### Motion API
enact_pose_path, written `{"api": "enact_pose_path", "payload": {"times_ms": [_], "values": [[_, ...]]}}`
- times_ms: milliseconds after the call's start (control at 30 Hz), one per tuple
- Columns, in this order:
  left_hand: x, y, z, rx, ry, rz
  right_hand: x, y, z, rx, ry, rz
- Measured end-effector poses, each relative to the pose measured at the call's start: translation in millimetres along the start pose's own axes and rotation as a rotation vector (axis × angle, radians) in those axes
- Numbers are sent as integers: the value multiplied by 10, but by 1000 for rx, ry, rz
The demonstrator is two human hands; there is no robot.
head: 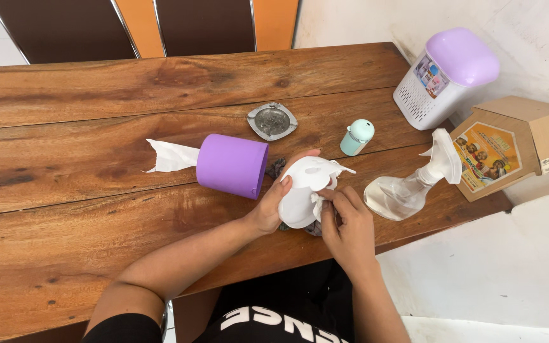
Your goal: The person wipes the exterior of a purple and white cutlery holder with a tissue, sprays it with a cleaning solution, and continues wiping. They open the holder to wipe the interior compartments, then close it and wipe the bottom. Finally, they wipe a purple tissue box cover and place it back on the tissue box.
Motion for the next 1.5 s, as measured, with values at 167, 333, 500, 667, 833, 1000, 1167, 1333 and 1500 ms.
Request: {"api": "enact_pose_path", "payload": {"times_ms": [167, 333, 500, 667, 833, 1000, 1167, 1333, 1500], "values": [[-10, -8, -44, -15, -6, 16, 27, -2, 100, 70, 87, 17], [2, -30, -73, -17, 10, 12, 13, 25, 3, -51, 69, 91], [5, -36, -105, -51, 35, -3, 9, -54, 173, 79, 131, 72], [5, -36, -98, -35, -2, 9, 28, -88, 254, 129, 133, 105], [12, -40, -110, -31, -14, 23, 34, -52, 222, 136, 154, 173], [8, -51, -92, 13, 15, 10, 94, -77, 41, 65, 58, 130], [-111, 1, -43, 9, -64, 68, 140, -149, 28, 55, 168, 37], [-13, -14, 15, 19, 28, 59, -47, -60, 205, 58, 211, 210], [150, -51, 130, 58, 154, -3, 7, -98, 88, -28, 9, 258]]}}
Point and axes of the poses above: each hand's wrist, its own y-axis towards the middle knuckle, its own x-axis out of the palm, z = x × y, the point moved 9 cm from there along y, towards the middle knuckle, and after that the axes turned 15 degrees about -y, right-handed, at the moved point
